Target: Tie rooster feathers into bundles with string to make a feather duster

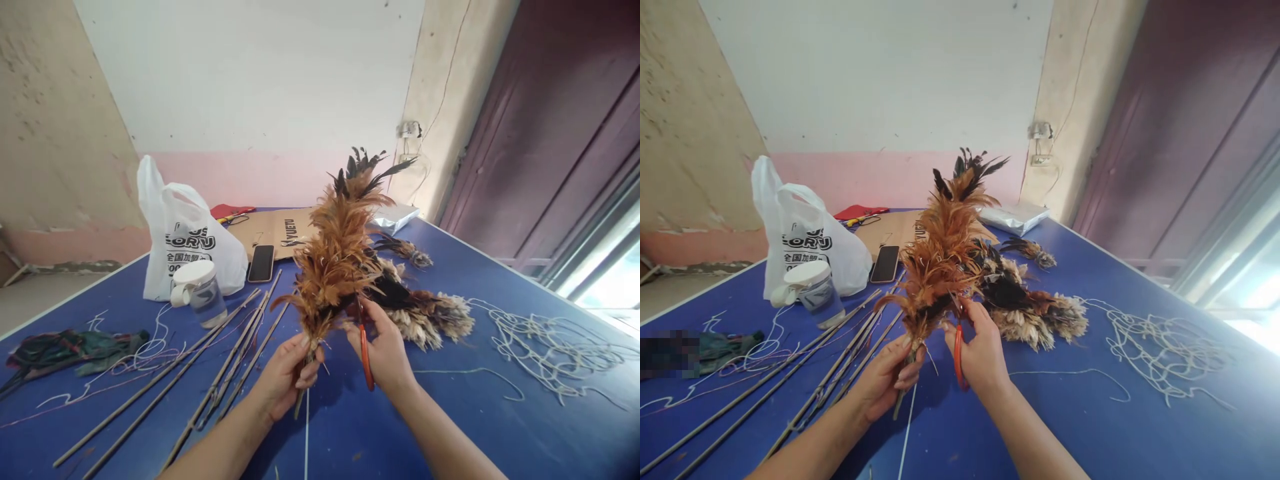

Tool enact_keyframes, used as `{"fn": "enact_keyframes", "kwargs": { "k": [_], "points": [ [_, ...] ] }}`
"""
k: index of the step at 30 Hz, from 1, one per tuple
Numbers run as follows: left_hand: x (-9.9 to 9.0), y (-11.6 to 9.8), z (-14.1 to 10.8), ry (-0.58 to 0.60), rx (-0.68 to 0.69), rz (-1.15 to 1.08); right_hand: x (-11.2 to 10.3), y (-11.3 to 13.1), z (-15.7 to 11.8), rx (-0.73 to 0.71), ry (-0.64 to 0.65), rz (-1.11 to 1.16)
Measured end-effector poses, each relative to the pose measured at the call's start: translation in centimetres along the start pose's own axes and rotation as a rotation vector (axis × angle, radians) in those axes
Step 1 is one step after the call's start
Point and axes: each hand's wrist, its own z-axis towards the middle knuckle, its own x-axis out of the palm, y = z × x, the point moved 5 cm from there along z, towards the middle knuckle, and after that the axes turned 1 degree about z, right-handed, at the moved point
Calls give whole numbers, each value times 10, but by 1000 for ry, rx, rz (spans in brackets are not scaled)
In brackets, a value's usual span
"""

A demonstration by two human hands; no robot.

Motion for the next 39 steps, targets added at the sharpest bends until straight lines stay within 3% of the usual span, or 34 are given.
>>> {"fn": "enact_keyframes", "kwargs": {
  "k": [6, 10, 15, 20, 24, 32, 39],
  "points": [
    [0, 0, -1, 1, -35, 15, 6, -5, -2, 96, 54, 97],
    [-2, -1, 0, -9, -35, 11, 7, -8, -2, 117, -6, 203],
    [-7, -9, 0, -73, 8, 24, 15, -27, -4, 259, -55, 228],
    [-11, -21, 1, -98, 97, 50, 37, -41, -16, 178, 51, 15],
    [-12, -21, 1, -122, 127, 87, 46, -37, -22, 88, 131, -104],
    [-6, -4, 0, -83, 85, 214, 12, -11, -5, 63, -76, -26],
    [-6, -3, 2, -68, 77, 217, 9, -10, -4, 121, -20, 95]
  ]
}}
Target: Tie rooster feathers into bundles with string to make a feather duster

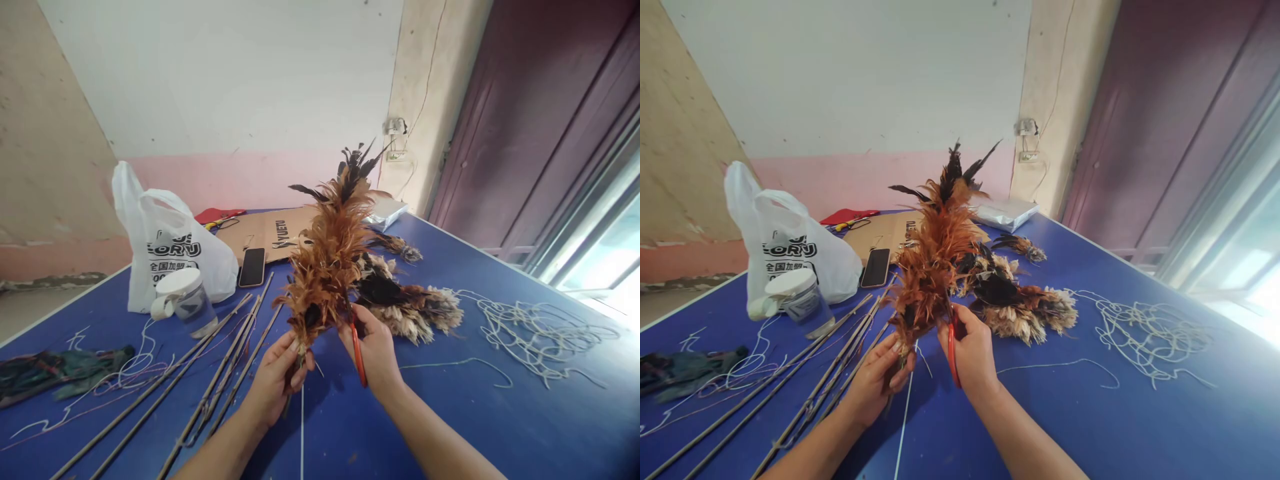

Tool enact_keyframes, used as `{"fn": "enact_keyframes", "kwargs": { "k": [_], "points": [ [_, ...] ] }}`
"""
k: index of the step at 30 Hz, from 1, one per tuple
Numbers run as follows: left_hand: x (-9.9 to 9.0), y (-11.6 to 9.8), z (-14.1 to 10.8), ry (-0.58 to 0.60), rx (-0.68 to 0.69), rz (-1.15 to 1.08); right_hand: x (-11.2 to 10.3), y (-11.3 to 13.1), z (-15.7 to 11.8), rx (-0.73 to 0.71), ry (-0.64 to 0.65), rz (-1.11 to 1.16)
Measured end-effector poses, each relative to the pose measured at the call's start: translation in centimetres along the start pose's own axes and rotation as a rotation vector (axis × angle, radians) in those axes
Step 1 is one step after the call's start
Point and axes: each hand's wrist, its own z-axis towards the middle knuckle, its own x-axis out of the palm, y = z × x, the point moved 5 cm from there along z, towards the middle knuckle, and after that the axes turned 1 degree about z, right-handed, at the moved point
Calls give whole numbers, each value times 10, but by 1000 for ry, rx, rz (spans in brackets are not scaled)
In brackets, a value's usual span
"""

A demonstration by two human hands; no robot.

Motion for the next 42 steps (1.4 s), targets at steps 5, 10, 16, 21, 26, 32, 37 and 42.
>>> {"fn": "enact_keyframes", "kwargs": {
  "k": [5, 10, 16, 21, 26, 32, 37, 42],
  "points": [
    [1, 2, -1, 22, -16, -5, -4, 0, 2, -14, -48, 23],
    [2, 5, -2, 39, -23, 28, -6, -9, 6, 94, 7, 107],
    [-1, 3, 1, -1, 8, 89, -8, -13, 9, 100, -31, 195],
    [-9, -9, 2, -94, 44, 48, 4, -34, 5, 328, -15, 370],
    [-17, -19, 2, -151, 78, -7, 32, -31, -12, 388, 212, 320],
    [-20, -27, 4, -186, 110, -81, 45, -12, -27, 235, 480, 49],
    [-13, -20, 2, -113, 63, -52, 38, -15, -22, 142, 350, -15],
    [-4, -9, -1, -8, 15, 26, 25, -13, -14, 167, 168, 45]
  ]
}}
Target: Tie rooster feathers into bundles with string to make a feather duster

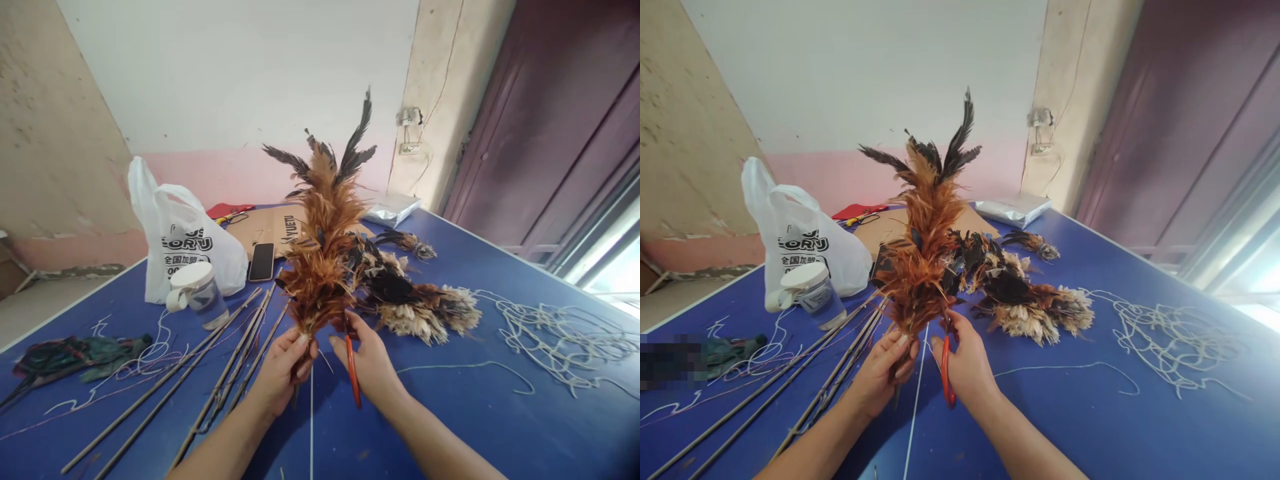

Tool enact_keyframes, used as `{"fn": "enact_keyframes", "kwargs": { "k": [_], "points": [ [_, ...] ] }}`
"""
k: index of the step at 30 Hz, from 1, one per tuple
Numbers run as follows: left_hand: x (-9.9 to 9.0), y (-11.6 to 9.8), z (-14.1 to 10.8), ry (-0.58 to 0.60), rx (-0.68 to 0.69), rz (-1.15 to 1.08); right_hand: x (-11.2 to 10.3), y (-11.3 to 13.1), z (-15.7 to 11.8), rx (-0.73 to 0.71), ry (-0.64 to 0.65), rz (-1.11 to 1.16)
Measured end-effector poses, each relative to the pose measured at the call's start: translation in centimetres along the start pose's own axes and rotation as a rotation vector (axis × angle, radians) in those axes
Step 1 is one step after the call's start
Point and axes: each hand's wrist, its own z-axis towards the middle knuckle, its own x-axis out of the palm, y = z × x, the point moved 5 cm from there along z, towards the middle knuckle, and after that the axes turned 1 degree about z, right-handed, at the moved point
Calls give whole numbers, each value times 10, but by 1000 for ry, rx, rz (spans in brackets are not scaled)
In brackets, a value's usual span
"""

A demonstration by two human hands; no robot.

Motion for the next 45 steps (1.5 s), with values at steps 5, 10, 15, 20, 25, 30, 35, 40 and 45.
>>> {"fn": "enact_keyframes", "kwargs": {
  "k": [5, 10, 15, 20, 25, 30, 35, 40, 45],
  "points": [
    [5, 3, -1, 47, -24, 22, -13, 14, 3, -56, -80, 17],
    [7, 2, -1, 57, -22, 40, -17, 17, 4, -56, -68, 16],
    [8, 1, -2, 70, -10, 60, -20, 13, 6, -57, -103, 52],
    [12, 1, -2, 77, 2, 78, -28, 14, 9, -38, -144, 149],
    [15, 1, -3, 77, 6, 71, -34, 21, 9, -28, -153, 165],
    [13, 1, -2, 63, 5, 77, -34, 17, 11, -40, -183, 192],
    [8, 5, -2, 18, -31, 75, -40, 9, 15, -18, -185, 279],
    [3, 10, -3, -68, -106, 71, -45, 12, 17, 27, -186, 262],
    [-1, 5, -1, -110, -80, 95, -46, 12, 18, -24, -221, 228]
  ]
}}
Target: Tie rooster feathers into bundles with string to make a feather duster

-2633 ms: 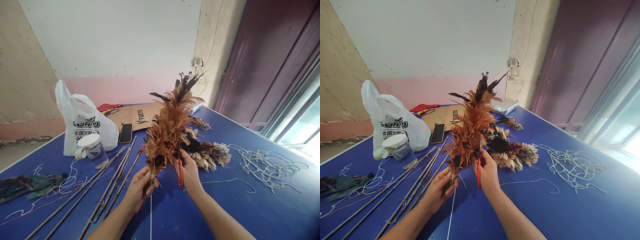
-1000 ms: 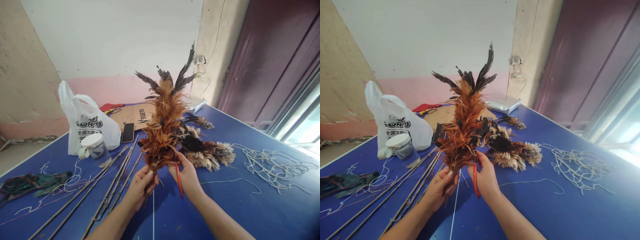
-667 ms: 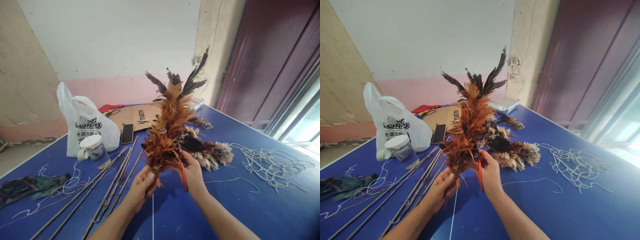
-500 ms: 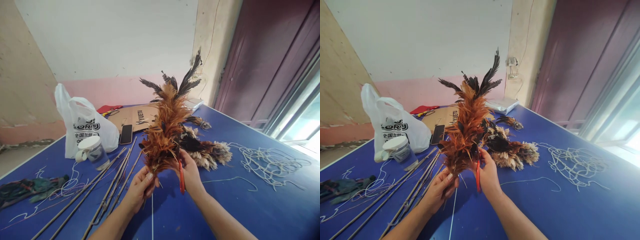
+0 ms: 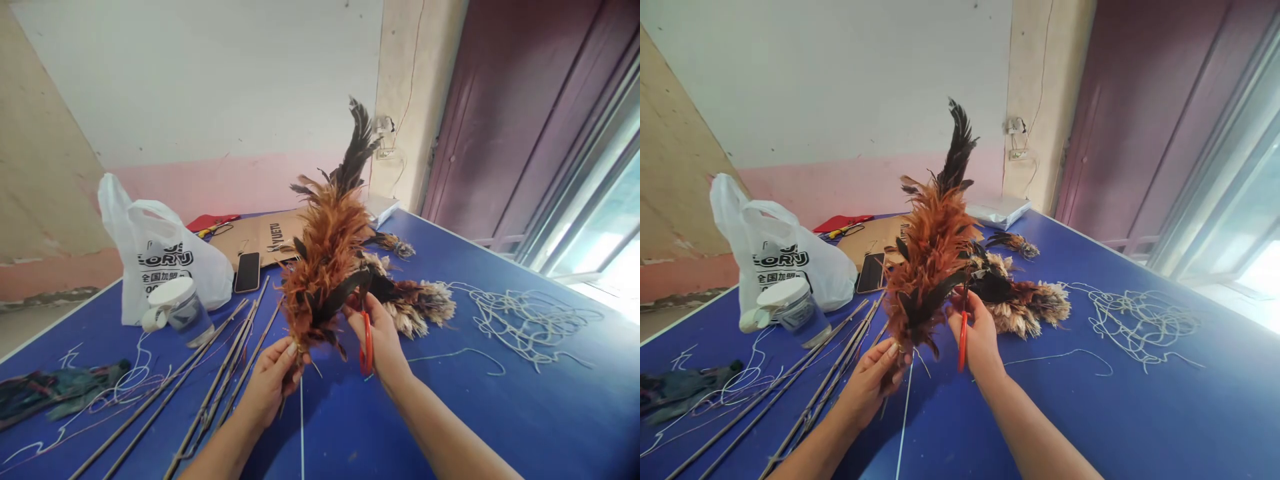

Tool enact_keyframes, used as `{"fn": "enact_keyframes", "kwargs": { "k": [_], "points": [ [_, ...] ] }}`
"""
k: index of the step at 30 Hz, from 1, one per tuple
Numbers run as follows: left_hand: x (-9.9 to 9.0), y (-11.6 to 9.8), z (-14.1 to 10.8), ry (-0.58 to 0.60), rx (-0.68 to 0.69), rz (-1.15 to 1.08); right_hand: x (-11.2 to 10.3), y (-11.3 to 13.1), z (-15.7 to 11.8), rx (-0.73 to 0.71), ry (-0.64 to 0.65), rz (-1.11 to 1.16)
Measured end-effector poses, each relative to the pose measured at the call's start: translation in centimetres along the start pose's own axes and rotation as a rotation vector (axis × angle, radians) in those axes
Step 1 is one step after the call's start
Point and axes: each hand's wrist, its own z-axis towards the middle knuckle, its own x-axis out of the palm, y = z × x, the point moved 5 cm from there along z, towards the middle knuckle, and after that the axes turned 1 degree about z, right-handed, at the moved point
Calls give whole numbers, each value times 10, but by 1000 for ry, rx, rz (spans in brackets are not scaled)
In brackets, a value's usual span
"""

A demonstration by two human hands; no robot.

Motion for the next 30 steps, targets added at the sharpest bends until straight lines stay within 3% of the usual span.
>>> {"fn": "enact_keyframes", "kwargs": {
  "k": [5, 13, 17, 19, 21, 27, 30],
  "points": [
    [-4, -9, 2, -17, 69, -20, 6, -14, 1, 84, 57, 4],
    [-16, -21, 3, -79, 162, -58, 43, -21, -31, 191, 544, -89],
    [-21, -28, 4, -89, 201, -98, 51, -16, -50, 231, 808, -74],
    [-21, -29, 4, -76, 204, -114, 52, -14, -54, 254, 856, -86],
    [-19, -29, 4, -57, 199, -113, 51, -13, -51, 214, 789, -132],
    [-8, -18, 1, -2, 131, -109, 37, -15, -30, -6, 311, -292],
    [-2, -11, -1, 33, 91, -98, 29, -8, -23, -58, 215, -268]
  ]
}}
